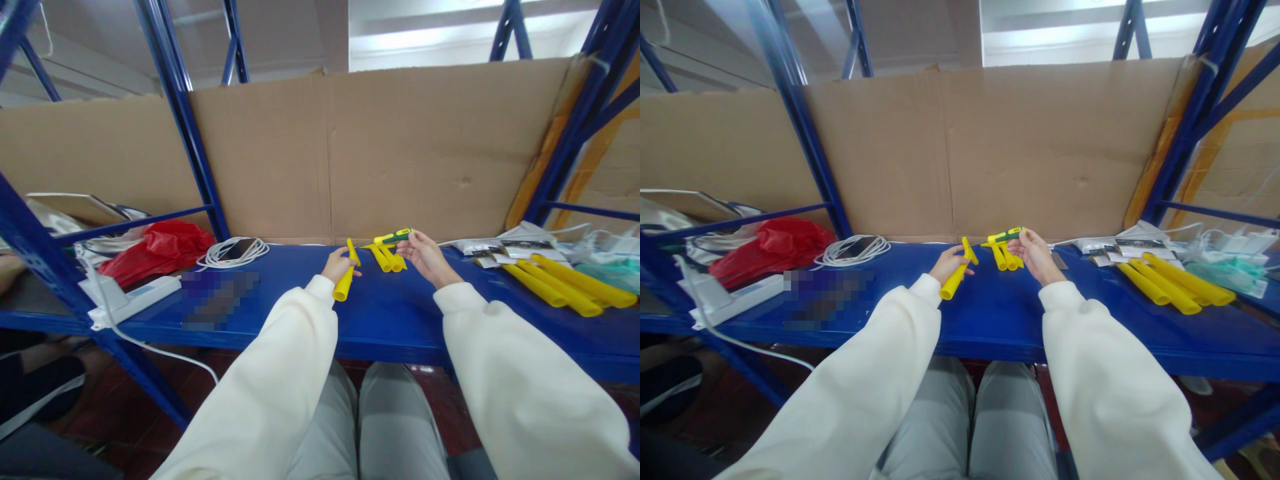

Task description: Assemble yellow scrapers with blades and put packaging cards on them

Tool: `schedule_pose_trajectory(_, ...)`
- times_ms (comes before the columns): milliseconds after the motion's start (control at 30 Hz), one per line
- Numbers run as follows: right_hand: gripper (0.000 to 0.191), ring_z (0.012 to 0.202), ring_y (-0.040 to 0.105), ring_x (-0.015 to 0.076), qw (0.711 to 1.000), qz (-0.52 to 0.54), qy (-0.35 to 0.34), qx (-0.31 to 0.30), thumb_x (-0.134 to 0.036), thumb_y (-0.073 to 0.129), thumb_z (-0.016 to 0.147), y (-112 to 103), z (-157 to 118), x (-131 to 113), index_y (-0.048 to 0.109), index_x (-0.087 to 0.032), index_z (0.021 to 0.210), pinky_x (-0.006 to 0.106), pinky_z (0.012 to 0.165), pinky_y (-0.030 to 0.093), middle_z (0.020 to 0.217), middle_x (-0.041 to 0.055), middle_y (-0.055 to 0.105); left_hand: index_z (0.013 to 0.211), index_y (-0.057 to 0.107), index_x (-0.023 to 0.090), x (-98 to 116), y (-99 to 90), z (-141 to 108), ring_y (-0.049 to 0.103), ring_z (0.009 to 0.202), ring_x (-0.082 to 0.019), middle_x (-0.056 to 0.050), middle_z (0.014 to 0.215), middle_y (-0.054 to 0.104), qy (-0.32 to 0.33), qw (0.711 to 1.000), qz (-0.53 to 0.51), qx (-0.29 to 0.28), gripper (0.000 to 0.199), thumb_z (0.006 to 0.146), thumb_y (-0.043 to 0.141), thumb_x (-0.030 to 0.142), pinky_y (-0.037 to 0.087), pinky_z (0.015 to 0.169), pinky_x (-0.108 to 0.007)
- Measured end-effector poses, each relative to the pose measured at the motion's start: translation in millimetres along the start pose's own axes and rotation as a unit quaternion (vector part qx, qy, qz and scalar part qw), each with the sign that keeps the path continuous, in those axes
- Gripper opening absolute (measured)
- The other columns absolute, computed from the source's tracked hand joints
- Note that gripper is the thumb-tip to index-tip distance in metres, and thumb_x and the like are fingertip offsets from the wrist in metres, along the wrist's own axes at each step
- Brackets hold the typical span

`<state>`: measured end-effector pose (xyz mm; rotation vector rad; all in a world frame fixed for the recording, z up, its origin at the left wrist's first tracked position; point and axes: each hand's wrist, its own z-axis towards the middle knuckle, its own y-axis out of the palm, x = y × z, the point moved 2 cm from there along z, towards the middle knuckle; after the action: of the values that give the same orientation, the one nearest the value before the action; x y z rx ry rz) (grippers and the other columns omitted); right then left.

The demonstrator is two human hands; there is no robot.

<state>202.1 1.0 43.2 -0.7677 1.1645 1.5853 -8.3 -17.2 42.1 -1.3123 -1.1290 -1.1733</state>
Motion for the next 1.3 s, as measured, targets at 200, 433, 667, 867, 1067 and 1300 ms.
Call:
schedule_pose_trajectory(200,0.031,0.046,0.057,0.0082,0.999,-0.017,0.01,0.04,-0.04,0.076,0.077,-3.6,1.7,2.9,0.051,-0.021,0.074,0.016,0.044,0.047,0.055,-0.0031,0.06,0.146,0.038,0.012,-0.9,0.5,0.1,0.063,0.051,-0.012,-0.013,0.099,0.071,-0.003,1.0,-0.001,0.002,0.071,0.078,0.054,0.001,0.042,0.041,-0.019)
schedule_pose_trajectory(433,0.033,0.036,0.046,0.0075,0.997,-0.046,-0.008,0.055,-0.048,0.075,0.076,-2.9,-0.7,3.2,0.057,-0.021,0.078,0.016,0.033,0.036,0.047,-0.0054,0.053,0.146,0.039,0.014,-2.1,0.2,1.7,0.063,0.052,-0.012,-0.013,0.1,0.071,-0.001,1.0,-0.002,0.001,0.072,0.077,0.055,0.001,0.042,0.04,-0.019)
schedule_pose_trajectory(667,0.021,0.051,0.06,0.0094,1.0,0.003,-0.006,0.015,-0.036,0.073,0.08,2.5,-4.8,-2.4,0.058,-0.022,0.082,0.019,0.051,0.051,0.062,-0.0026,0.064,0.146,0.038,0.012,-1.2,-0.6,1.3,0.065,0.054,-0.013,-0.014,0.103,0.071,0.005,1.0,0.0,0.001,0.073,0.076,0.056,0.002,0.043,0.041,-0.019)
schedule_pose_trajectory(867,0.027,0.047,0.056,0.0084,1.0,-0.001,-0.001,0.027,-0.036,0.077,0.075,-0.4,-1.8,-0.6,0.054,-0.021,0.076,0.017,0.047,0.047,0.056,-0.0036,0.06,0.145,0.039,0.013,0.7,0.2,-1.5,0.061,0.049,-0.01,-0.012,0.101,0.071,0.001,1.0,0.01,0.007,0.071,0.077,0.054,0.001,0.042,0.041,-0.018)
schedule_pose_trajectory(1067,0.025,0.043,0.051,0.0088,0.999,-0.016,-0.003,0.044,-0.036,0.072,0.076,-2.7,0.5,2.9,0.052,-0.021,0.073,0.017,0.041,0.042,0.05,-0.0029,0.056,0.145,0.039,0.011,0.9,0.9,-1.5,0.062,0.05,-0.011,-0.014,0.104,0.07,0.004,1.0,0.008,-0.002,0.07,0.077,0.053,0.002,0.041,0.04,-0.019)
schedule_pose_trajectory(1300,0.03,0.038,0.048,0.0086,0.998,-0.036,-0.001,0.056,-0.047,0.073,0.077,-2.5,-2.7,0.4,0.058,-0.021,0.079,0.018,0.037,0.039,0.047,-0.0048,0.054,0.145,0.038,0.012,-1.2,0.8,0.8,0.063,0.05,-0.011,-0.013,0.103,0.071,0.004,1.0,0.0,-0.003,0.07,0.078,0.054,0.002,0.042,0.04,-0.018)
